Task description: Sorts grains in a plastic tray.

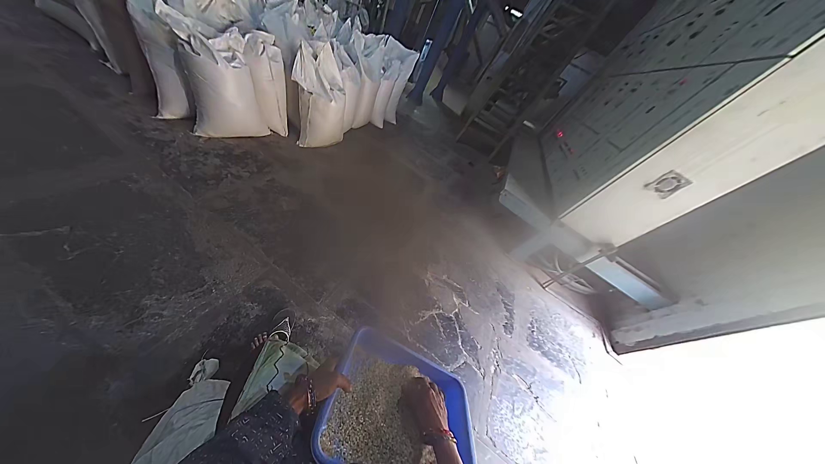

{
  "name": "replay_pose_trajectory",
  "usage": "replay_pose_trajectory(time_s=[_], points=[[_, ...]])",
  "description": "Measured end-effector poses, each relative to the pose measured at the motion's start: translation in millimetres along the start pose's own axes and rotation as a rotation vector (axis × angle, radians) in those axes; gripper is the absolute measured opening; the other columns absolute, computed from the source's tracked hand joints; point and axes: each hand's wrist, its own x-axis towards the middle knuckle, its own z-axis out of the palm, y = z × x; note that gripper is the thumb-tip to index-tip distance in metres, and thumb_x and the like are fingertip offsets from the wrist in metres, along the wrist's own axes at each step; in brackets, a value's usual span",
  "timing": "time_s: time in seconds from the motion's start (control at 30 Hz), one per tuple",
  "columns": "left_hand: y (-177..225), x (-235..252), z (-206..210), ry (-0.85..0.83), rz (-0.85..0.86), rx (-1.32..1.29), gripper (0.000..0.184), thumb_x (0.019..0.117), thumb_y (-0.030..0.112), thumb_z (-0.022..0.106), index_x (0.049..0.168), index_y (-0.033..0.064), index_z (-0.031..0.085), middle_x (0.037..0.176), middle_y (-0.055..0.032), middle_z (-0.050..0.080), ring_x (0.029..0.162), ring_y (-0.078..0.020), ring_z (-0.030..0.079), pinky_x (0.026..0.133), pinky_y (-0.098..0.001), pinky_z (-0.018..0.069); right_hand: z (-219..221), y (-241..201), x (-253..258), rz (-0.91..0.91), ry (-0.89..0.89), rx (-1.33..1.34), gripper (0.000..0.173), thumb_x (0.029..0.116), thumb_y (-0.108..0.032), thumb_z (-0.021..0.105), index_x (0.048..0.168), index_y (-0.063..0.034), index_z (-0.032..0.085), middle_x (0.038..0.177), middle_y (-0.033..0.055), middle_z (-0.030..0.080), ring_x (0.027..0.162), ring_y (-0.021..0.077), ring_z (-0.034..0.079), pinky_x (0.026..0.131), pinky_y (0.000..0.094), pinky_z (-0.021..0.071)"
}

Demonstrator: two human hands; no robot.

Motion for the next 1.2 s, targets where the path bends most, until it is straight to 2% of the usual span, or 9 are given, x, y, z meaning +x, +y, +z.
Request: replay_pose_trajectory(time_s=[0.43, 0.7, 1.2], points=[[-1.4, 1.7, -0.3, 0.002, 0.017, 0.002, 0.055, 0.0875, -0.002, 0.071, 0.139, -0.0073, 0.051, 0.127, -0.0265, 0.059, 0.113, -0.0303, 0.061, 0.099, -0.0448, 0.0494, 1.9, 1.3, 2.2, -0.006, -0.006, -0.044, 0.051, 0.1032, -0.039, 0.058, 0.141, -0.0053, 0.061, 0.145, 0.0227, 0.057, 0.14, 0.039, 0.05, 0.117, 0.0524, 0.0381], [0.6, -0.6, 1.0, 0.02, 0.005, -0.008, 0.06, 0.0871, -0.002, 0.072, 0.142, -0.0069, 0.048, 0.135, -0.0278, 0.056, 0.122, -0.0324, 0.058, 0.104, -0.0456, 0.0467, 0.0, 2.1, 1.6, -0.02, -0.002, -0.017, 0.05, 0.103, -0.038, 0.06, 0.139, -0.0033, 0.061, 0.142, 0.0245, 0.058, 0.139, 0.0407, 0.05, 0.118, 0.0535, 0.0362], [-5.0, 4.0, 0.9, 0.019, 0.034, -0.018, 0.054, 0.0861, -0.003, 0.072, 0.136, -0.0079, 0.052, 0.126, -0.0258, 0.06, 0.112, -0.0292, 0.062, 0.099, -0.0437, 0.0494, 0.7, 4.0, 2.5, -0.054, -0.002, -0.032, 0.044, 0.1049, -0.035, 0.057, 0.133, -0.0018, 0.066, 0.138, 0.0234, 0.062, 0.136, 0.0389, 0.053, 0.117, 0.0526, 0.0367]])
